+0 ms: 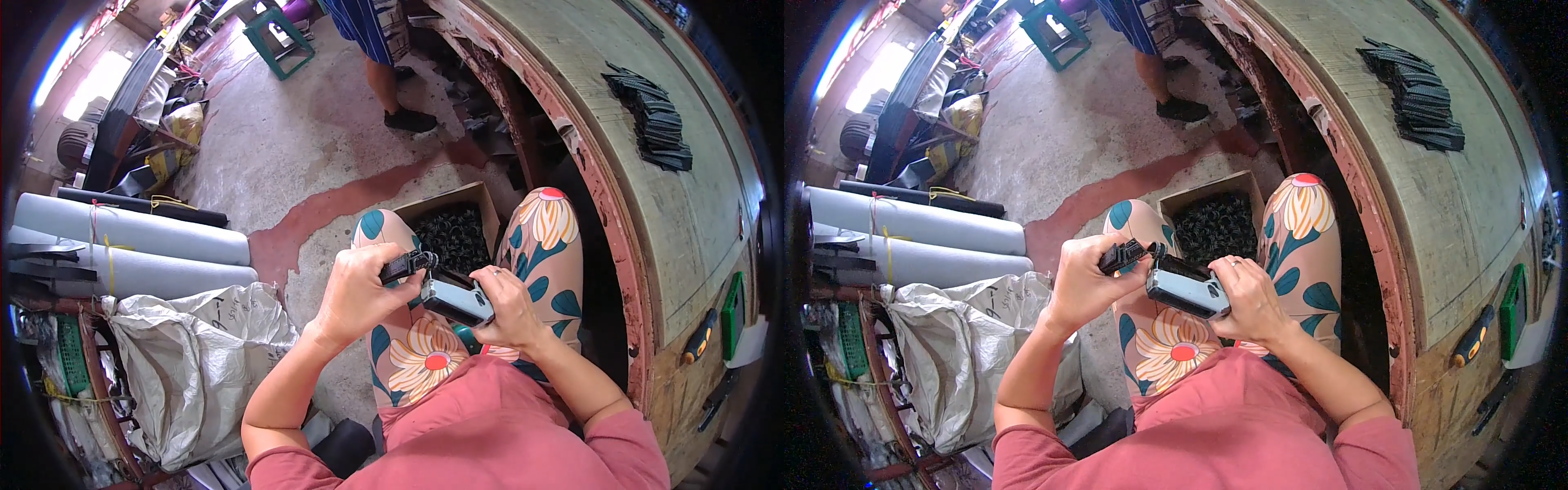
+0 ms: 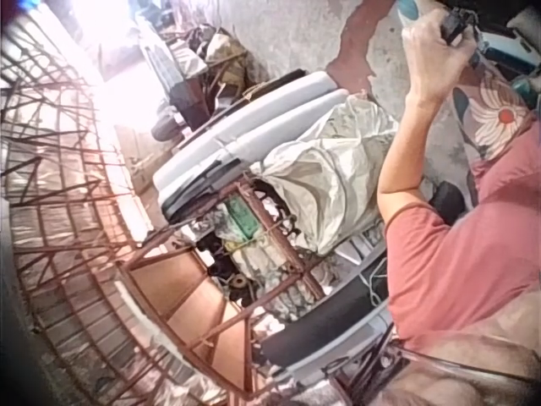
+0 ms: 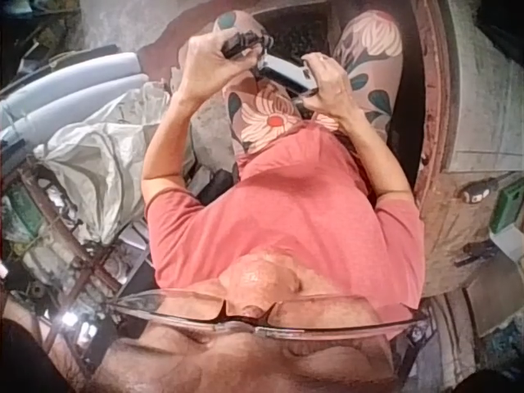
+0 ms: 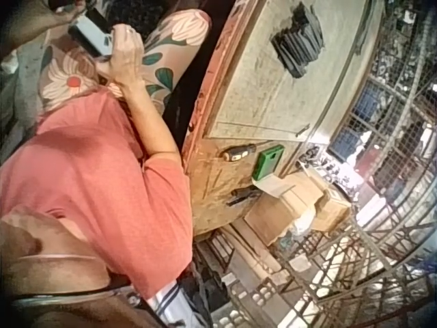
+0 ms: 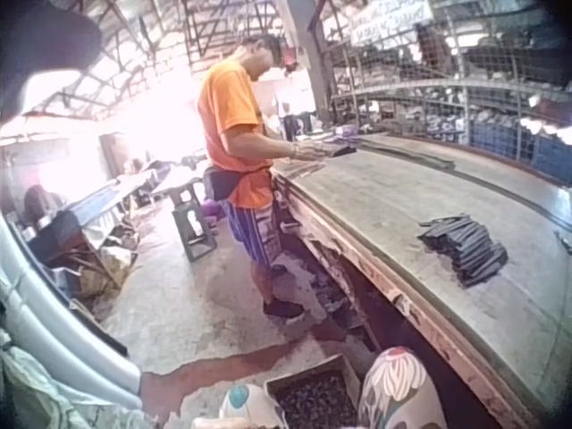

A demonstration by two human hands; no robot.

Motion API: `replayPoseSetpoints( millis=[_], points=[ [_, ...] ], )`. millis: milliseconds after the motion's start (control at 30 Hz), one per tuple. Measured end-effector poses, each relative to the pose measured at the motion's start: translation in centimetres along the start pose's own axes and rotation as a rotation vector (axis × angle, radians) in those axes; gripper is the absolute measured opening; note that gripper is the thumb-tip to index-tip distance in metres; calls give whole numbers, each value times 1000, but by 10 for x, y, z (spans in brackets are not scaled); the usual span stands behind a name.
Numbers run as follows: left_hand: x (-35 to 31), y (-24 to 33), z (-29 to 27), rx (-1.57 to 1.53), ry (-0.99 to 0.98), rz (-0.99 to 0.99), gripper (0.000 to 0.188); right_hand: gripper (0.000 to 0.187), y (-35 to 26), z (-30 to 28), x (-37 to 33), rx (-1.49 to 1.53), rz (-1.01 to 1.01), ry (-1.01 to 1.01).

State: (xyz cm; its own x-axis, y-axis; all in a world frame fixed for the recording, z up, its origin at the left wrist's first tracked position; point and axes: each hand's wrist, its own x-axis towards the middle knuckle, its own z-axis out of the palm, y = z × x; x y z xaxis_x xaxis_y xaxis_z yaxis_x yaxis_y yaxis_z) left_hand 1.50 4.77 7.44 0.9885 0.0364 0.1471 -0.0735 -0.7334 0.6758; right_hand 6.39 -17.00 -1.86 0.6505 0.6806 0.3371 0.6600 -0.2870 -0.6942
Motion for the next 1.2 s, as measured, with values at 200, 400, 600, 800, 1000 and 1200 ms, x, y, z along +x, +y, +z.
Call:
replayPoseSetpoints(
  millis=[200, 400, 600, 800, 1000, 1200],
  points=[
    [2, 7, -3, -6, -47, -57, 17, 50, 2, -1, 1, -8, -24, 6],
    [-1, -12, 10, -486, 187, -269, 32, 37, 7, 5, -7, 68, 77, 9],
    [-15, -22, 70, -1159, 224, -982, 50, 26, -28, -8, -3, 428, 270, 22],
    [-61, -28, 182, -1684, 192, -1346, 35, 22, -60, -16, -3, 971, 500, 54],
    [-37, 19, 166, -1688, 423, -1376, 34, 20, -60, -13, -8, 995, 551, 121],
    [-16, 17, 144, -1485, 485, -1153, 37, 23, -44, -2, -6, 960, 515, 129]
  ],
)
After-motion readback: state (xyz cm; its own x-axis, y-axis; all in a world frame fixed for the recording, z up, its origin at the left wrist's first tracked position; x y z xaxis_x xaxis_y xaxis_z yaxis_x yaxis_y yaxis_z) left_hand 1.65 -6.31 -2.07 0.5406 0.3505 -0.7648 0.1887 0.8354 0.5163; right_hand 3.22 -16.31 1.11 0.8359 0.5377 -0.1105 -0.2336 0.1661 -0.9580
